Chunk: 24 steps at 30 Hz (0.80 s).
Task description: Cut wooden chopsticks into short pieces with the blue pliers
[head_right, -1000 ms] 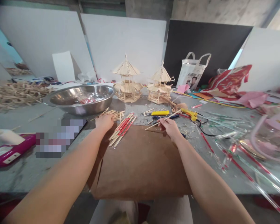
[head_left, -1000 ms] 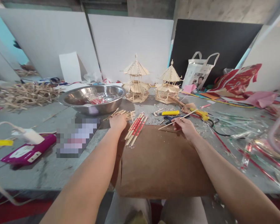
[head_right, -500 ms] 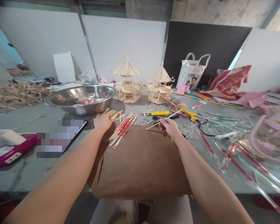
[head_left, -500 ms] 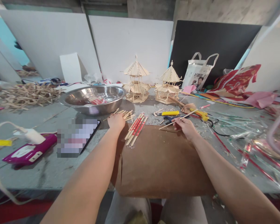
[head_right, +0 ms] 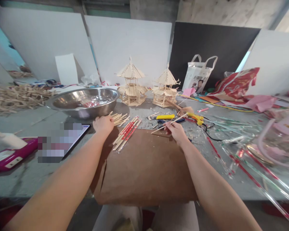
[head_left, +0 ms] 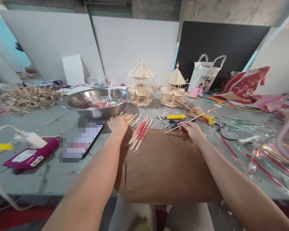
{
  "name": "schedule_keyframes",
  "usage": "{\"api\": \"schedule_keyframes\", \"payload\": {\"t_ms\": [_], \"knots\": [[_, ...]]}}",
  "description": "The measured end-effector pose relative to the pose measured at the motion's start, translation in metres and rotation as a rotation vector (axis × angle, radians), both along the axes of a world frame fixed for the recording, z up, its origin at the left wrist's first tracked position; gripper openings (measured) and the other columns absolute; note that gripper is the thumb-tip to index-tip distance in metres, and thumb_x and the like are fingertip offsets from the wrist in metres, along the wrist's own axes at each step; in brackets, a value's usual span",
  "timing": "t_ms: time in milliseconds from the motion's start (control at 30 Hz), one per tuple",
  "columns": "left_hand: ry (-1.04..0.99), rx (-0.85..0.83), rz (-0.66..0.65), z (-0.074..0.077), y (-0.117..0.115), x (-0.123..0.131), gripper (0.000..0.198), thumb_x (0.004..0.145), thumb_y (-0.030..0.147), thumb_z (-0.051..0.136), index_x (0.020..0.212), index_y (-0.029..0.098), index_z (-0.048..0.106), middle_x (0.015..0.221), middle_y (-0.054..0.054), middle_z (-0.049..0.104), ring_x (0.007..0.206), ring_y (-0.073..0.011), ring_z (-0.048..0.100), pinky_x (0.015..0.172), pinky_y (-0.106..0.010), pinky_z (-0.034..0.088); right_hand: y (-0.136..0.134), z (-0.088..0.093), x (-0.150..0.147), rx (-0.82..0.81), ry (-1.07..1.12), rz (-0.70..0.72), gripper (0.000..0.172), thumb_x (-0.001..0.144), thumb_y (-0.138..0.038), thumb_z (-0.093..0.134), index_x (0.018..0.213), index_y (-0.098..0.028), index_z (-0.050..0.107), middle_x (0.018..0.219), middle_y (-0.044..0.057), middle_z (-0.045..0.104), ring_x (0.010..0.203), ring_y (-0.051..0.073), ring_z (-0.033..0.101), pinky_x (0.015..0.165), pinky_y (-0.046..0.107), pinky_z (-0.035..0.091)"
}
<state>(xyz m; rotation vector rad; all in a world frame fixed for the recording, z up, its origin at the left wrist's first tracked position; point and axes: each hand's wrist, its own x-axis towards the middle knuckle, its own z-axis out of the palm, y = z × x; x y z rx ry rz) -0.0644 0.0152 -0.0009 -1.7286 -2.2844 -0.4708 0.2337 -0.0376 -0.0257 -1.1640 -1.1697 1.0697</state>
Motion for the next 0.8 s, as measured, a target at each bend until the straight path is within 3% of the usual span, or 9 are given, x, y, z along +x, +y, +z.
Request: {"api": "schedule_keyframes", "payload": {"t_ms": [100, 167, 267, 333, 500, 633, 800], "knots": [[-0.014, 0.080, 0.009, 0.005, -0.003, 0.003, 0.026, 0.073, 0.027, 0.038, 0.078, 0.016, 0.062, 0.088, -0.012, 0.060, 0.091, -0.0272, 0.045, 0.073, -0.038, 0.034, 0.001, 0.000, 0.000, 0.000, -0.001, -0.008, 0.037, 0.054, -0.049, 0.062, 0.068, -0.015, 0.059, 0.055, -0.002, 0.053, 0.045, 0.006, 0.046, 0.044, 0.019, 0.040], [-0.044, 0.152, -0.051, 0.010, -0.005, 0.009, 0.028, 0.075, 0.029, 0.036, 0.078, 0.017, 0.061, 0.085, -0.010, 0.061, 0.086, -0.0243, 0.048, 0.073, -0.035, 0.034, 0.001, 0.001, 0.000, 0.009, 0.001, -0.015, 0.038, 0.053, -0.050, 0.061, 0.067, -0.015, 0.059, 0.053, -0.002, 0.052, 0.045, 0.006, 0.046, 0.044, 0.020, 0.040], [-0.160, 0.190, -0.273, 0.015, -0.012, 0.027, 0.032, 0.078, 0.032, 0.033, 0.080, 0.017, 0.060, 0.079, -0.006, 0.062, 0.076, -0.0177, 0.051, 0.067, -0.027, 0.035, 0.000, 0.002, -0.002, 0.014, -0.019, -0.015, 0.040, 0.051, -0.052, 0.062, 0.065, -0.015, 0.059, 0.051, -0.003, 0.050, 0.044, 0.007, 0.045, 0.043, 0.020, 0.041], [-0.281, 0.122, -0.419, 0.015, -0.020, 0.044, 0.033, 0.078, 0.036, 0.032, 0.083, 0.018, 0.060, 0.074, -0.004, 0.062, 0.066, -0.0146, 0.052, 0.059, -0.024, 0.035, -0.002, 0.004, -0.004, 0.010, -0.044, -0.004, 0.041, 0.050, -0.053, 0.062, 0.064, -0.015, 0.059, 0.050, -0.003, 0.050, 0.043, 0.007, 0.045, 0.043, 0.021, 0.041], [-0.331, -0.070, -0.796, 0.000, -0.045, 0.088, 0.033, 0.078, 0.038, 0.033, 0.083, 0.019, 0.061, 0.070, -0.001, 0.062, 0.063, -0.0123, 0.052, 0.055, -0.021, 0.034, -0.006, 0.007, -0.011, 0.015, -0.080, 0.057, 0.039, 0.054, -0.051, 0.060, 0.068, -0.015, 0.061, 0.053, -0.002, 0.052, 0.042, 0.007, 0.046, 0.043, 0.021, 0.039], [-0.261, -0.169, -0.870, -0.012, -0.056, 0.102, 0.029, 0.078, 0.034, 0.037, 0.083, 0.020, 0.061, 0.075, -0.003, 0.062, 0.067, -0.0133, 0.054, 0.059, -0.021, 0.037, -0.009, 0.009, -0.013, 0.022, -0.066, 0.102, 0.037, 0.056, -0.049, 0.060, 0.070, -0.015, 0.061, 0.054, -0.002, 0.054, 0.042, 0.007, 0.047, 0.045, 0.021, 0.040], [-0.253, -0.186, -0.932, -0.011, -0.057, 0.103, 0.023, 0.074, 0.028, 0.043, 0.076, 0.019, 0.063, 0.076, -0.003, 0.061, 0.069, -0.0126, 0.052, 0.063, -0.021, 0.038, -0.010, 0.012, -0.013, 0.029, 0.009, 0.104, 0.034, 0.057, -0.048, 0.060, 0.063, -0.015, 0.057, 0.048, -0.003, 0.051, 0.040, 0.006, 0.046, 0.042, 0.021, 0.039]]}}
